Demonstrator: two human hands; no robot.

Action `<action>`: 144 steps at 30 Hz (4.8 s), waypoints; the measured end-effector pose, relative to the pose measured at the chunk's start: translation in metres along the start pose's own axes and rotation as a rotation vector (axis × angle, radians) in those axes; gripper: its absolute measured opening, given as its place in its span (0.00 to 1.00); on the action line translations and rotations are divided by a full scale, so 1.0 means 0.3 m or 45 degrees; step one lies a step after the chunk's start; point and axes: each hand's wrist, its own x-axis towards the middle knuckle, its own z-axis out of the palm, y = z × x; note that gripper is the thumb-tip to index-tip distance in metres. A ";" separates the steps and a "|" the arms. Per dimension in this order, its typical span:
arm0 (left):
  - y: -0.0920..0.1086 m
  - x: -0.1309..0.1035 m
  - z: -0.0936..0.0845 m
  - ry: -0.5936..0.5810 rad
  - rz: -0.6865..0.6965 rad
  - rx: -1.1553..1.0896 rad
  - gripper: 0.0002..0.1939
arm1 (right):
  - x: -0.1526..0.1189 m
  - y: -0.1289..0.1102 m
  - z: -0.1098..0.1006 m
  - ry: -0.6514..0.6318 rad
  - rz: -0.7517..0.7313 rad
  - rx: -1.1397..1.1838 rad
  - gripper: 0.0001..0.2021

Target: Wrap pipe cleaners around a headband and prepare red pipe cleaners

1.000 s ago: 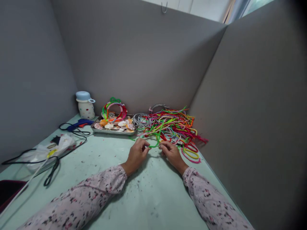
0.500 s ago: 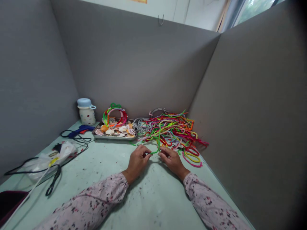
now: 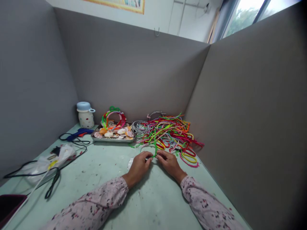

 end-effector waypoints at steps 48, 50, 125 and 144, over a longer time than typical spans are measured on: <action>0.001 -0.001 -0.014 -0.006 -0.202 -0.155 0.09 | -0.006 -0.036 -0.015 -0.102 -0.197 -0.070 0.08; 0.002 -0.001 -0.015 -0.008 -0.208 -0.151 0.09 | -0.006 -0.038 -0.014 -0.119 -0.199 -0.074 0.08; -0.023 -0.003 -0.010 0.017 0.136 0.018 0.10 | -0.005 -0.012 -0.008 -0.161 -0.187 -0.155 0.07; -0.010 -0.003 -0.009 0.042 0.064 0.017 0.07 | -0.002 -0.028 -0.013 -0.189 -0.186 -0.175 0.07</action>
